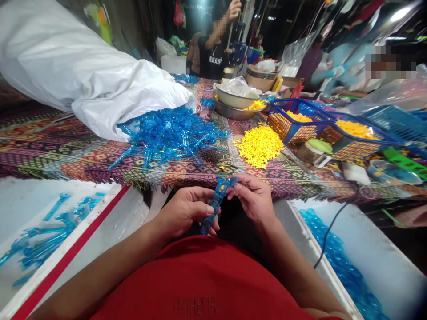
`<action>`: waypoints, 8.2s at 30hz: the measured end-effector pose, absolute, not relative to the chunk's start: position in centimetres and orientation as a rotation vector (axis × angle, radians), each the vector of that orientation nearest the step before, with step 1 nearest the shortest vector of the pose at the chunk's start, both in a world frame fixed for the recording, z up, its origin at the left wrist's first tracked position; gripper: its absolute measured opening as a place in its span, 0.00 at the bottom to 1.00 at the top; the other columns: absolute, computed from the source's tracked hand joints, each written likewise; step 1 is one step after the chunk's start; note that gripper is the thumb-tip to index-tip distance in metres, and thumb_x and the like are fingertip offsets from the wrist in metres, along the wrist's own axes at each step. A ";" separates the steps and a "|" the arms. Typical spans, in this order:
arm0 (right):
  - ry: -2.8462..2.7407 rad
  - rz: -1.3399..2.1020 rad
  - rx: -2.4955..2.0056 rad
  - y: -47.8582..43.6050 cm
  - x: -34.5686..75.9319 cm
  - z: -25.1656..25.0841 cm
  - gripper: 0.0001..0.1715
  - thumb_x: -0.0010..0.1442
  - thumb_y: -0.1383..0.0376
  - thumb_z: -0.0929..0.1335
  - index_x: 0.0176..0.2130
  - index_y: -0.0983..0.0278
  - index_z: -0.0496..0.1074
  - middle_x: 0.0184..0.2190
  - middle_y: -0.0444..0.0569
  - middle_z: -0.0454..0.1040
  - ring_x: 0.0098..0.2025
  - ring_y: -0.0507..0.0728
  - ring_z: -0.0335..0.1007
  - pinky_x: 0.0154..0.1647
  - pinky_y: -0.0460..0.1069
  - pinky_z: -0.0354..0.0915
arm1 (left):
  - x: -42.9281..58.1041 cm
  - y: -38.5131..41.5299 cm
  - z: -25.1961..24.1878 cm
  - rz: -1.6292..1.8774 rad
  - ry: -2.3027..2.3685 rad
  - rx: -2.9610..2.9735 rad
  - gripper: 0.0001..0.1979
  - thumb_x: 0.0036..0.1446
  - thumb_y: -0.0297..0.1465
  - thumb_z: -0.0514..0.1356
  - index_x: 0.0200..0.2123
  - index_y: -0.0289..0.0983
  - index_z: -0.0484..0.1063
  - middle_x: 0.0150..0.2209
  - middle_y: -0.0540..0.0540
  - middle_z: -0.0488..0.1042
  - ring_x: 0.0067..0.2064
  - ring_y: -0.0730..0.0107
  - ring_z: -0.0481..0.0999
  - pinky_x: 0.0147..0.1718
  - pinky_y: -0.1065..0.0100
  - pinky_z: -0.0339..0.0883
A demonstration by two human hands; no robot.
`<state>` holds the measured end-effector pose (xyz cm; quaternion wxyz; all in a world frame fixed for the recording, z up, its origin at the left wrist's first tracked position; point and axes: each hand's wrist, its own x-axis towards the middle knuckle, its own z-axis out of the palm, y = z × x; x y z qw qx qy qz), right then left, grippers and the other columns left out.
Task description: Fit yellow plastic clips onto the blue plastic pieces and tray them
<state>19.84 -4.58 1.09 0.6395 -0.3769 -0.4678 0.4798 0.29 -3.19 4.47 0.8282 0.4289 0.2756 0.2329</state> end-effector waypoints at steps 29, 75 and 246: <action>-1.122 0.887 -0.926 -4.9 19.9 1.9 0.16 0.47 0.70 0.72 0.40 0.61 0.74 0.26 0.42 0.74 0.23 0.50 0.71 0.19 0.44 0.66 | 0.3 -3.3 2.4 0.504 0.420 0.787 0.12 0.49 0.26 0.59 0.40 0.33 0.70 0.31 0.45 0.72 0.27 0.61 0.78 0.23 0.65 0.72; -1.974 0.459 -0.814 7.6 15.5 4.4 0.12 0.53 0.67 0.70 0.40 0.60 0.72 0.48 0.52 0.71 0.49 0.58 0.68 0.46 0.53 0.68 | -3.8 9.1 1.7 1.341 0.770 2.230 0.08 0.52 0.25 0.59 0.38 0.36 0.67 0.31 0.52 0.73 0.27 0.80 0.70 0.28 0.77 0.64; -1.622 0.862 -1.134 6.2 14.7 0.5 0.07 0.53 0.62 0.69 0.30 0.61 0.66 0.23 0.41 0.65 0.25 0.51 0.61 0.28 0.47 0.60 | -2.9 7.9 0.5 1.116 0.865 1.854 0.13 0.52 0.30 0.59 0.43 0.36 0.71 0.38 0.45 0.73 0.39 0.64 0.72 0.42 0.67 0.63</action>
